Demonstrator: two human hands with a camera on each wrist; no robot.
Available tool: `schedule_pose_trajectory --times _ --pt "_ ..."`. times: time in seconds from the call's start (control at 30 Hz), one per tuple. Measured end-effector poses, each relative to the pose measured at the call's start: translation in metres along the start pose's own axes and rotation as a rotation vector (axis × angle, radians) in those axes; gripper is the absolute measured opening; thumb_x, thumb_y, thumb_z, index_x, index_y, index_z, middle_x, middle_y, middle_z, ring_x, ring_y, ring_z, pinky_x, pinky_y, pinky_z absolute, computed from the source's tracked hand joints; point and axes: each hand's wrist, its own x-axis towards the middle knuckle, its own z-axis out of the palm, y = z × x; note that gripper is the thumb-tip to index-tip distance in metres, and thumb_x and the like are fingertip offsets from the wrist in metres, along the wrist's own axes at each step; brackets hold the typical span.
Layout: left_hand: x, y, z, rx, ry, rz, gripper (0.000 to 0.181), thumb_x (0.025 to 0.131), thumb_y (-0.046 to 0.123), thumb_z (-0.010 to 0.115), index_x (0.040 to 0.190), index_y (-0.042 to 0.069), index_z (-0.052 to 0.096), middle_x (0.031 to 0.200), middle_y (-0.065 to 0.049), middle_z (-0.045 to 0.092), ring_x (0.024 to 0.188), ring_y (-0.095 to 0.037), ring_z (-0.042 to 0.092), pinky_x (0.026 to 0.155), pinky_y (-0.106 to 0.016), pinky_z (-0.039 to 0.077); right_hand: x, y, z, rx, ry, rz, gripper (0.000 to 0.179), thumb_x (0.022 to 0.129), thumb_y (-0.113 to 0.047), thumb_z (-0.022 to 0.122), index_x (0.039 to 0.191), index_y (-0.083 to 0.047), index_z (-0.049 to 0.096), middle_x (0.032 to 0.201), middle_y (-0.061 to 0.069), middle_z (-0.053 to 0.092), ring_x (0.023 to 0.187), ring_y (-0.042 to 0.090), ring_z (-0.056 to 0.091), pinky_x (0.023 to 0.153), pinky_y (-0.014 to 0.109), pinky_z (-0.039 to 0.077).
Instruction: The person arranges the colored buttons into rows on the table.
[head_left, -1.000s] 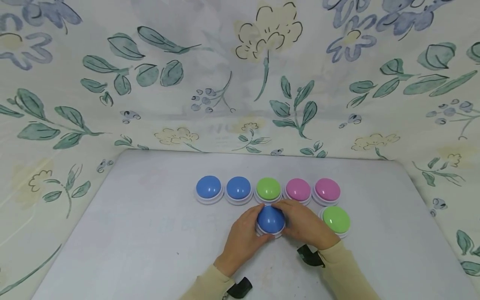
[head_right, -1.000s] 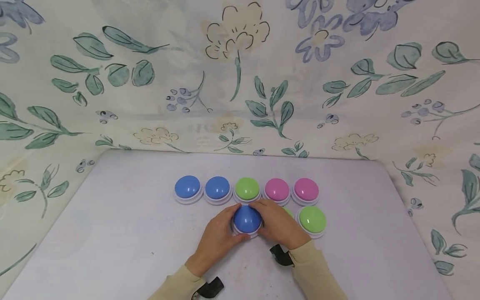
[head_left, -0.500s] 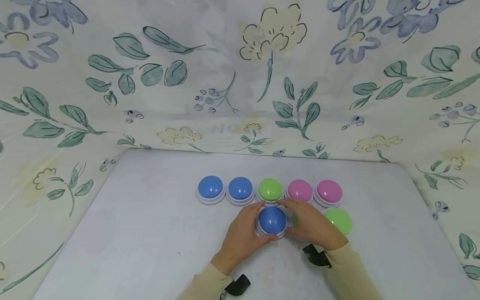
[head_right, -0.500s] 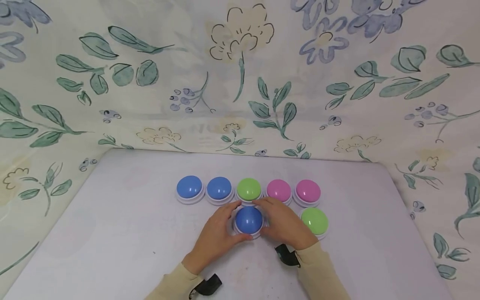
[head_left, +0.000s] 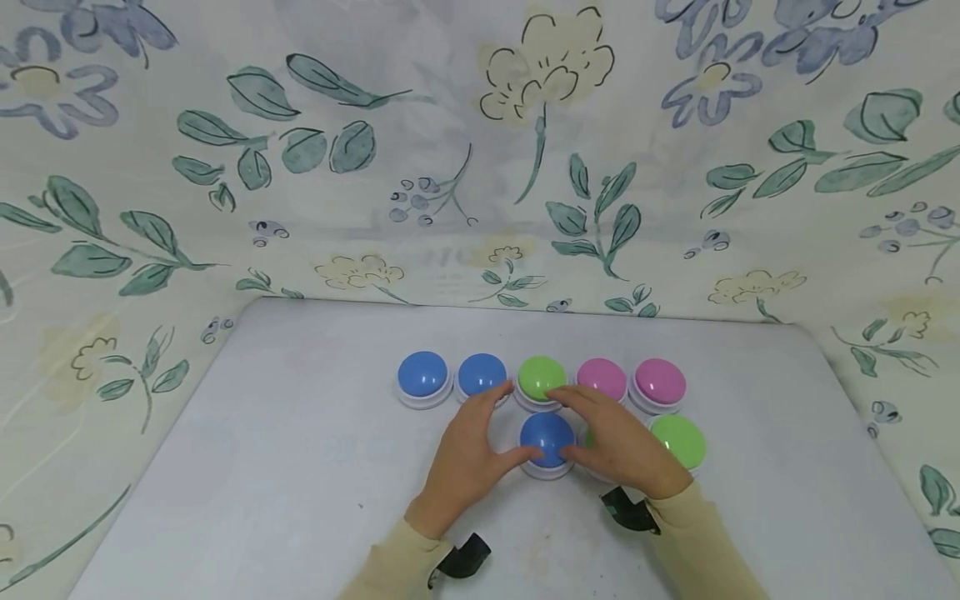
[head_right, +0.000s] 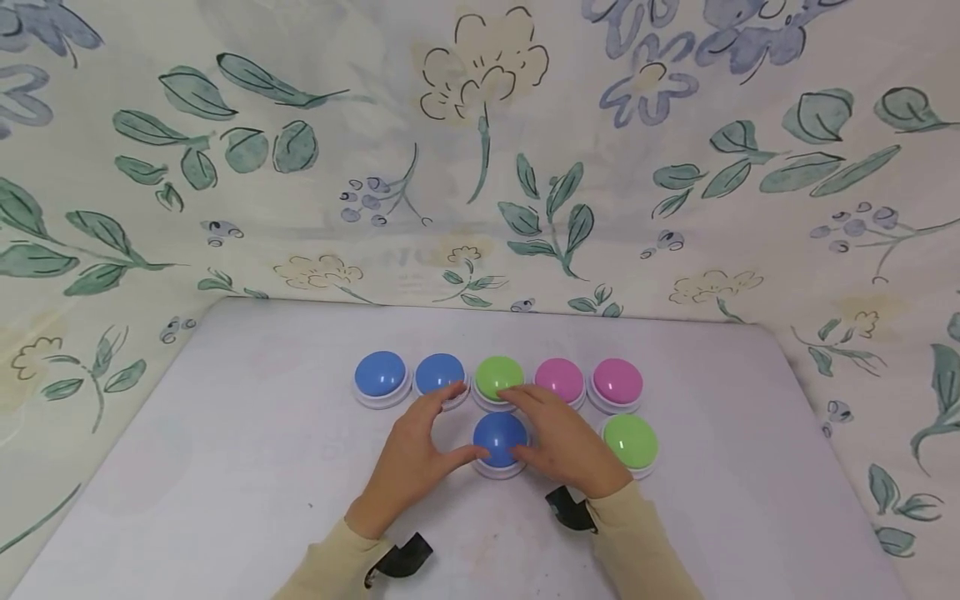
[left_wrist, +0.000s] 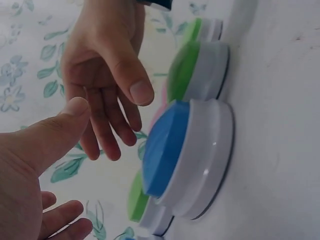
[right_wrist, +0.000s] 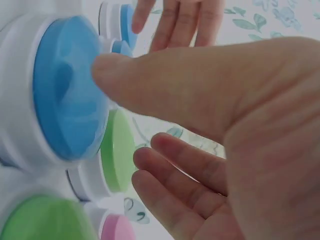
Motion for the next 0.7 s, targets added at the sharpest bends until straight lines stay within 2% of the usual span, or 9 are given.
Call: schedule_pose_trajectory --times 0.3,0.5,0.6,0.7 --pt "0.006 -0.01 -0.019 -0.053 0.076 0.005 0.085 0.074 0.033 0.09 0.142 0.001 0.052 0.141 -0.01 0.059 0.132 -0.027 0.054 0.11 -0.044 0.045 0.014 -0.011 0.003 0.008 0.045 0.006 0.072 0.082 -0.018 0.085 0.146 -0.014 0.052 0.145 0.009 0.053 0.134 0.03 0.05 0.108 0.05 0.046" --pt "0.01 -0.018 -0.036 -0.088 0.103 -0.031 0.085 0.075 0.031 0.09 0.145 0.003 0.05 0.142 -0.008 0.058 0.132 -0.026 0.053 0.109 -0.045 0.045 0.031 -0.022 0.007 0.049 0.084 -0.004 0.069 0.084 -0.019 0.083 0.145 -0.013 0.053 0.145 0.005 0.053 0.128 0.025 0.056 0.104 0.047 0.05" --pt "0.011 -0.024 -0.045 -0.092 0.127 -0.044 0.086 0.075 0.03 0.09 0.146 0.003 0.049 0.142 -0.009 0.058 0.131 -0.027 0.054 0.108 -0.046 0.047 0.04 -0.03 0.009 0.055 0.11 -0.004 0.067 0.084 -0.019 0.083 0.144 -0.014 0.054 0.145 0.006 0.054 0.131 0.027 0.054 0.104 0.048 0.05" --pt "0.013 -0.03 -0.054 -0.079 0.153 -0.055 0.086 0.075 0.029 0.091 0.145 0.002 0.049 0.141 -0.011 0.059 0.13 -0.029 0.055 0.107 -0.048 0.047 0.049 -0.036 0.013 0.078 0.134 -0.037 0.066 0.084 -0.018 0.083 0.143 -0.012 0.054 0.144 0.008 0.055 0.134 0.029 0.051 0.106 0.05 0.048"
